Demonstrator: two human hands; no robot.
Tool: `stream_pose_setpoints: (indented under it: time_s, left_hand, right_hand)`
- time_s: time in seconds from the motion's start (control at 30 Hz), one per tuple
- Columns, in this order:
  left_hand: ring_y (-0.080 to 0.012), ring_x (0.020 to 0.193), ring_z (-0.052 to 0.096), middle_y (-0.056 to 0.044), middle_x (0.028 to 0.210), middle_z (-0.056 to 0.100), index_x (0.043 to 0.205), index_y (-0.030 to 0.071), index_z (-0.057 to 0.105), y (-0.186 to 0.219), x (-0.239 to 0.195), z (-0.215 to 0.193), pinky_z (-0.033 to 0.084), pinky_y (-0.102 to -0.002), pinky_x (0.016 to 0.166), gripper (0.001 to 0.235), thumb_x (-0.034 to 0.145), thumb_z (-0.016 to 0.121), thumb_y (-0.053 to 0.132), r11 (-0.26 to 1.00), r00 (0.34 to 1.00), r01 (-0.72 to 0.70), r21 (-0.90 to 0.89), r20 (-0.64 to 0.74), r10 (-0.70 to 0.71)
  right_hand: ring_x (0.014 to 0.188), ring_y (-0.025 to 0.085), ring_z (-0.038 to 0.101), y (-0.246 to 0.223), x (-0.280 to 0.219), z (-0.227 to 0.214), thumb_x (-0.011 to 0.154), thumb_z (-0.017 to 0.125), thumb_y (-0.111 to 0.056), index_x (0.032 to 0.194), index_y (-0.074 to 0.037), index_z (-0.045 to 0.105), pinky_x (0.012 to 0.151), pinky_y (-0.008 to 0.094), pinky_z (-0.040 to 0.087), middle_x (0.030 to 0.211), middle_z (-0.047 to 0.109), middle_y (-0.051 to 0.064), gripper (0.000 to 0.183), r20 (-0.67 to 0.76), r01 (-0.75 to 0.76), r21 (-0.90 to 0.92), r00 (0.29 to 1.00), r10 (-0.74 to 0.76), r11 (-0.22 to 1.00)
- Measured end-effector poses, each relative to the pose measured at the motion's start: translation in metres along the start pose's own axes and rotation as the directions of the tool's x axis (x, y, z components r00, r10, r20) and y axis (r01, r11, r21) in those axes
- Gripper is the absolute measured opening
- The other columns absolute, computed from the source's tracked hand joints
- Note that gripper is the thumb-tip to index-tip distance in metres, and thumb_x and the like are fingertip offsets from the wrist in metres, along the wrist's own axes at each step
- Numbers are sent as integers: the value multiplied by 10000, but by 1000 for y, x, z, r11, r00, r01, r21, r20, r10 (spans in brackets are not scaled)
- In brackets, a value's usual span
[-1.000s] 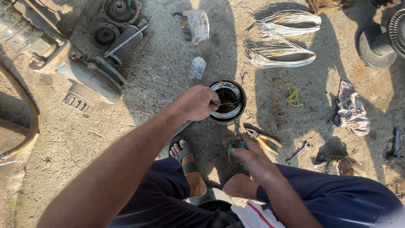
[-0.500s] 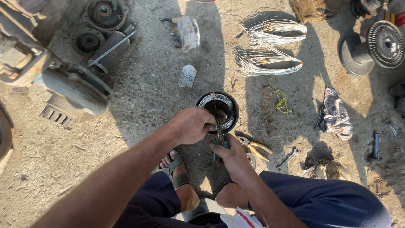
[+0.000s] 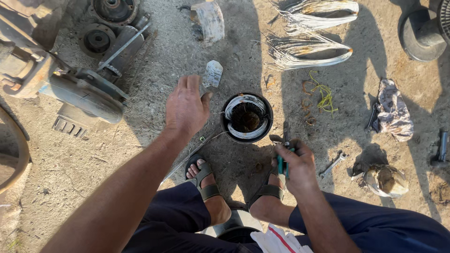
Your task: The person sits on the ground and uses pliers to cut individual strands from a coiled wire bundle held in a bucket. The cut wire pieces are dropped onto the ground next to the bucket.
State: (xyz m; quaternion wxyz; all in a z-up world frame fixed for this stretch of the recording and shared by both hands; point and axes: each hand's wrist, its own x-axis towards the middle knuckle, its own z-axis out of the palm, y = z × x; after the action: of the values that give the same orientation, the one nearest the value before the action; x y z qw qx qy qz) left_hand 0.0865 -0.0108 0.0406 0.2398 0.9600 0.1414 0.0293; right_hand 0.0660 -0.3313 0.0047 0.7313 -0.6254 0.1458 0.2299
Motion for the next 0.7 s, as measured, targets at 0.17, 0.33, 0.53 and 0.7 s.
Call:
stream_pose_setpoints:
  time_s: [0.17, 0.33, 0.53, 0.7]
  left_hand:
    - [-268, 983, 681, -83, 1016, 632, 1039, 70, 637, 44, -33, -6, 560, -435, 843, 244, 908, 746, 244, 655, 665, -740, 153, 18, 747]
    - [-335, 1023, 697, -92, 986, 680, 973, 62, 728, 56, -48, 13, 531, -452, 909, 299, 785, 749, 294, 716, 717, -697, -41, -32, 696]
    - [-326, 944, 701, -98, 904, 732, 864, 102, 753, 36, -37, 41, 514, -483, 862, 174, 852, 746, 275, 820, 794, -539, -193, 207, 571]
    - [-322, 901, 707, -76, 861, 725, 902, 104, 734, 51, -41, 53, 523, -487, 849, 108, 829, 733, 184, 842, 844, -526, -119, 48, 534]
  right_hand:
    - [739, 222, 731, -16, -11, -14, 940, 682, -74, 1068, -13, 619, 603, 326, 593, 886, 722, 135, 154, 11, -27, 158, 1000, 26, 987]
    - [771, 240, 718, -17, -21, 7, 939, 675, -73, 1145, -8, 656, 597, 340, 550, 964, 757, 172, 217, 130, -7, 108, 992, -7, 994]
    - [776, 241, 735, -7, -18, 17, 930, 687, -94, 1148, -45, 578, 675, 379, 609, 922, 724, 123, 249, 92, 6, 240, 995, -29, 971]
    - [720, 187, 674, 16, -10, 12, 916, 776, -109, 1079, -30, 548, 638, 347, 537, 856, 664, 83, 292, 130, 88, 138, 986, -106, 986]
